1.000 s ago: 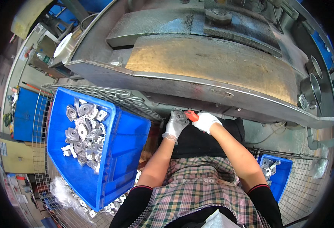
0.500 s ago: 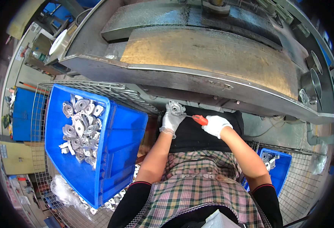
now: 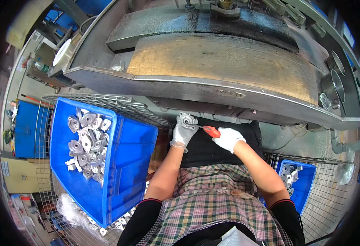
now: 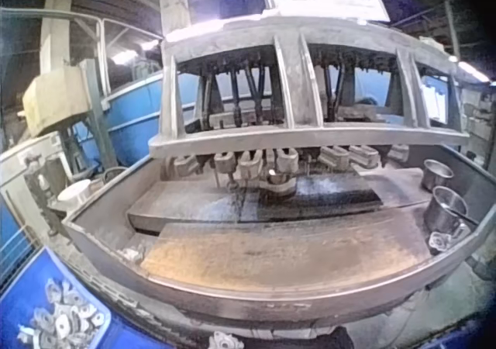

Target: Inspecting, cleaning with a scraper and air nozzle, and sorting metal housing components at a factory workstation.

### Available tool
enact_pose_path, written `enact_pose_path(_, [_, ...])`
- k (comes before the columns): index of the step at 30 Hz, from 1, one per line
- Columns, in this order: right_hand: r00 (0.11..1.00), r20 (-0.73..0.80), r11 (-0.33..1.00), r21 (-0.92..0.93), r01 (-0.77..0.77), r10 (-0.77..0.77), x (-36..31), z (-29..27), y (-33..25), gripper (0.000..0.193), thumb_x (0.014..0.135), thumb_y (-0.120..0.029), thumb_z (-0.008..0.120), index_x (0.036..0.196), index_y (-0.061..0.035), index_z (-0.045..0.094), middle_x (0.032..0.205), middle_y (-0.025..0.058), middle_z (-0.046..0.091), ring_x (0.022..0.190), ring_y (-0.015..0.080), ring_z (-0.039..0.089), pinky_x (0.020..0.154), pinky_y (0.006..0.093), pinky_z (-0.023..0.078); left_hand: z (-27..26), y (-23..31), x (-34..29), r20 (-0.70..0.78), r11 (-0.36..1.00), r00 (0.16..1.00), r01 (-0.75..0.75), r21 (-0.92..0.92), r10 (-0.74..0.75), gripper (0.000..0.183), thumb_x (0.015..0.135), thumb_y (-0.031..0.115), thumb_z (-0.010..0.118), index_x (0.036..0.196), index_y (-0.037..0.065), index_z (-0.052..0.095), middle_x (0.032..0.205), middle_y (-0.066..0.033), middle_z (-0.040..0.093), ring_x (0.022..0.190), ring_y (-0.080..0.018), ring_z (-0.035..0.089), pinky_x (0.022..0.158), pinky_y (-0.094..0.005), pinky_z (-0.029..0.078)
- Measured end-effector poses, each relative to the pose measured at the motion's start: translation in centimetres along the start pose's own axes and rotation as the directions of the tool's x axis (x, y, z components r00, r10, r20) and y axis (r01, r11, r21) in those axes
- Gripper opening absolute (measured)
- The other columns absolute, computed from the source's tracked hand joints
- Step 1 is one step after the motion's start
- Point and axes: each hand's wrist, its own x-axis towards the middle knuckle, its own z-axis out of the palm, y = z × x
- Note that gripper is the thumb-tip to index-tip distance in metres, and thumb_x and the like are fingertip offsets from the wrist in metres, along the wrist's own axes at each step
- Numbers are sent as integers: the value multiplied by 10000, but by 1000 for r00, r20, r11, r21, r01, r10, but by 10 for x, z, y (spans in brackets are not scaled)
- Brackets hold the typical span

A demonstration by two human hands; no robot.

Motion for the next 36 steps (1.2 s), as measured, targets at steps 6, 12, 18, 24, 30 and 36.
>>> enact_pose_path(6, [967, -231, 993, 27, 119, -110, -50, -18, 12, 453, 906, -464, 614, 1109, -60, 620, 974, 232, 704, 916, 417, 681, 807, 479, 544, 52, 15, -40, 313, 992, 941, 123, 37, -128, 583, 1037, 568, 333, 1301, 106, 570, 1246, -131, 610, 1114, -355, 549, 902, -497, 447])
enact_pose_path(12, [869, -492, 760, 544, 356, -54, -149, -74, 57, 463, 872, -281, 757, 1220, 4, 649, 1082, 113, 745, 957, 196, 717, 853, 319, 546, 207, 23, -110, 163, 928, 965, 142, 345, -208, 501, 1058, 492, 390, 1373, 124, 518, 1278, -181, 607, 1118, -423, 594, 877, -529, 522])
enact_pose_path(18, [454, -805, 754, 555, 351, 381, -242, -117, 128, 310, 920, -181, 721, 1176, -12, 677, 993, 43, 718, 795, 100, 647, 713, 254, 514, 353, 48, -127, 517, 333, 856, -480, 812, -26, 831, 852, 511, 747, 1442, 6, 451, 1331, -103, 566, 1154, -215, 589, 826, -273, 487])
enact_pose_path(24, [-60, -768, 735, 582, 349, 637, -301, -117, 253, 297, 939, -207, 714, 1166, -21, 670, 935, 16, 697, 731, 65, 588, 672, 242, 465, 412, 38, -44, 742, -622, 665, -616, 483, -81, 660, 870, 313, 739, 1426, 32, 522, 1441, -158, 549, 1292, -337, 541, 1095, -425, 417])
enact_pose_path(30, [-282, -786, 775, 606, -177, 550, -323, -78, 333, 353, 810, -220, 786, 1081, -15, 688, 988, 134, 719, 912, 240, 684, 830, 351, 520, 410, 11, 0, 583, -884, 811, -310, 348, -55, 641, 799, 404, 754, 1359, 124, 616, 1354, -172, 618, 1209, -402, 594, 1035, -481, 470])
enact_pose_path(36, [-552, -775, 774, 541, -329, 307, -326, -84, 313, 360, 805, -243, 779, 1087, -32, 704, 1018, 156, 708, 988, 336, 666, 911, 432, 505, 454, 14, -35, 786, -785, 617, -502, 363, -31, 635, 728, 186, 819, 1316, 38, 630, 1286, -210, 640, 1161, -381, 615, 1027, -448, 477])
